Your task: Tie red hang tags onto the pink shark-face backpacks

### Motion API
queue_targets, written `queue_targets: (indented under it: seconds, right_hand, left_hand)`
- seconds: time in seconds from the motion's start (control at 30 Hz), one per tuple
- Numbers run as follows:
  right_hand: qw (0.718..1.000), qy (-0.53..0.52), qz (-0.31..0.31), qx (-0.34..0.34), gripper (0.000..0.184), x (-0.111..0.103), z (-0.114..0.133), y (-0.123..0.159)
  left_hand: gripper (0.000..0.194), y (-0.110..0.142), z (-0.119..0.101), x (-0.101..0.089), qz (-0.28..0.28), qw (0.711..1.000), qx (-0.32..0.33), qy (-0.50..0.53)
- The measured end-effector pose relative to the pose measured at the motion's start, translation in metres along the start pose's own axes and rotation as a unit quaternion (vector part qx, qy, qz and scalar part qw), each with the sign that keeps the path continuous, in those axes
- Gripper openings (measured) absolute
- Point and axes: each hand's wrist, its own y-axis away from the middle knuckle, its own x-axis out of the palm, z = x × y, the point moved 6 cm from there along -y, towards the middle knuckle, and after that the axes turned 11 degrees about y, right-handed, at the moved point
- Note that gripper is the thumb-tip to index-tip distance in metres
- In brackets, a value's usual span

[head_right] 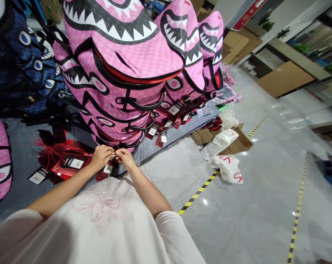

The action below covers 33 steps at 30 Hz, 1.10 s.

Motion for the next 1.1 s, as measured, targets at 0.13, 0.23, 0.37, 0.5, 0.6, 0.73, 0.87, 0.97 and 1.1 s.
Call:
queue_targets:
  seconds: [0.13, 0.23, 0.37, 0.5, 0.6, 0.73, 0.87, 0.97, 1.1]
  right_hand:
    - [0.999, 0.009, -0.051, -0.011, 0.04, 0.0, -0.006, -0.001]
    - [0.996, -0.009, -0.085, 0.0, 0.04, 0.0, -0.011, -0.002]
    - [0.994, -0.026, -0.109, -0.007, 0.04, 0.004, -0.014, -0.002]
    - [0.992, -0.007, -0.125, -0.033, 0.038, 0.009, -0.013, -0.002]
    - [0.991, 0.009, -0.131, -0.034, 0.039, 0.01, -0.014, -0.003]
    - [0.989, 0.023, -0.138, -0.046, 0.038, 0.011, -0.014, -0.004]
    - [0.983, 0.068, -0.147, -0.087, 0.033, 0.009, -0.012, -0.002]
    - [0.976, 0.107, -0.151, -0.118, 0.031, 0.005, -0.01, 0.0]
    - [0.967, 0.147, -0.149, -0.144, 0.031, -0.001, -0.008, -0.003]
  left_hand:
    - [0.018, -0.003, 0.018, 0.01, 0.015, 0.979, -0.116, 0.165]
    - [0.016, 0.0, 0.037, 0.019, 0.026, 0.948, -0.228, 0.219]
    - [0.016, 0.004, 0.042, 0.025, 0.05, 0.95, -0.245, 0.189]
    - [0.016, 0.005, 0.037, 0.024, 0.05, 0.953, -0.249, 0.164]
    - [0.015, 0.005, 0.034, 0.023, 0.056, 0.954, -0.26, 0.142]
    - [0.015, 0.004, 0.033, 0.024, 0.062, 0.954, -0.266, 0.119]
    - [0.013, 0.005, 0.037, 0.029, 0.062, 0.944, -0.301, 0.122]
    - [0.01, 0.005, 0.039, 0.034, 0.069, 0.94, -0.322, 0.088]
    - [0.011, 0.003, 0.04, 0.041, 0.055, 0.938, -0.333, 0.084]
